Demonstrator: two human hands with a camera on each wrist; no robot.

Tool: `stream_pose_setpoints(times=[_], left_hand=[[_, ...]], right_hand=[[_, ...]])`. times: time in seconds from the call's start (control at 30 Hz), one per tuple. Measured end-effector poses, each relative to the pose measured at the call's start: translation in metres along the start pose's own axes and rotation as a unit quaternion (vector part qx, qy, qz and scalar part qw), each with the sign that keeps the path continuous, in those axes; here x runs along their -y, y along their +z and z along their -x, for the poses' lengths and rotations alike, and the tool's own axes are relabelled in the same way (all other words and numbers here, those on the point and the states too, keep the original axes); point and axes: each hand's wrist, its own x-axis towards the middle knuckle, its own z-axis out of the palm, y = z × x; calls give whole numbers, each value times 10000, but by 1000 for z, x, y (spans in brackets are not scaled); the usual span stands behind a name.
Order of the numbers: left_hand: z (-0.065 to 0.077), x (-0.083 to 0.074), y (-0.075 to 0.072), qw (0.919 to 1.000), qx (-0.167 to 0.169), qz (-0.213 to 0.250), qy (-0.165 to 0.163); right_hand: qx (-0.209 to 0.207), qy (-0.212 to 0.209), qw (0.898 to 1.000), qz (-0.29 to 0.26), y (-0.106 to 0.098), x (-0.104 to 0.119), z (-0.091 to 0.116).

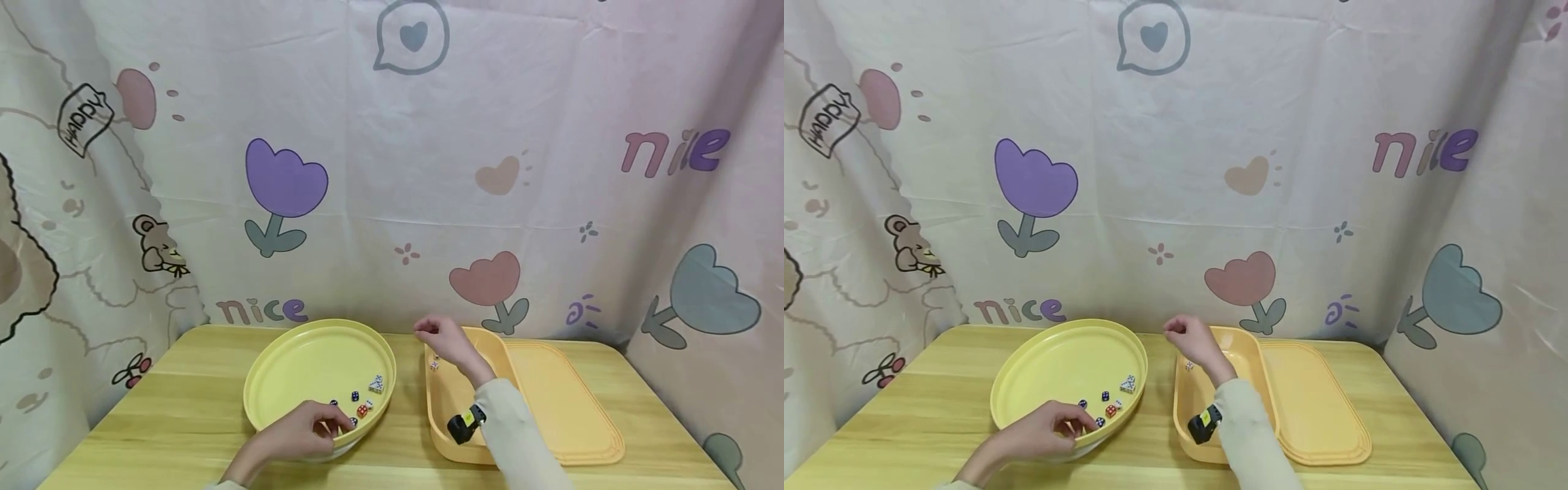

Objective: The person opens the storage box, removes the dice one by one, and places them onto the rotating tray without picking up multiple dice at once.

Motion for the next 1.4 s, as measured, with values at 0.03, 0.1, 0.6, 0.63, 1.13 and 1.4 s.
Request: stream_pose_setpoints(times=[0.03,0.1,0.6,0.63,1.13,1.4], left_hand=[[0,0,0,10000,-5,2,-9],[1,0,0,10000,-9,2,-31],[1,-3,0,9997,-8,21,-255],[1,-4,0,9996,-7,14,-267],[1,-4,1,9991,-29,8,-431],[1,-4,0,9990,-28,19,-455]], right_hand=[[-12,30,10000,87,-1,-4,0],[-39,147,9997,171,-2,-12,0],[-170,596,9948,807,-2,-57,-8],[-188,671,9945,787,-2,-59,-8],[-277,765,9939,745,7,-95,-9],[-454,928,9922,704,10,-97,-12]])
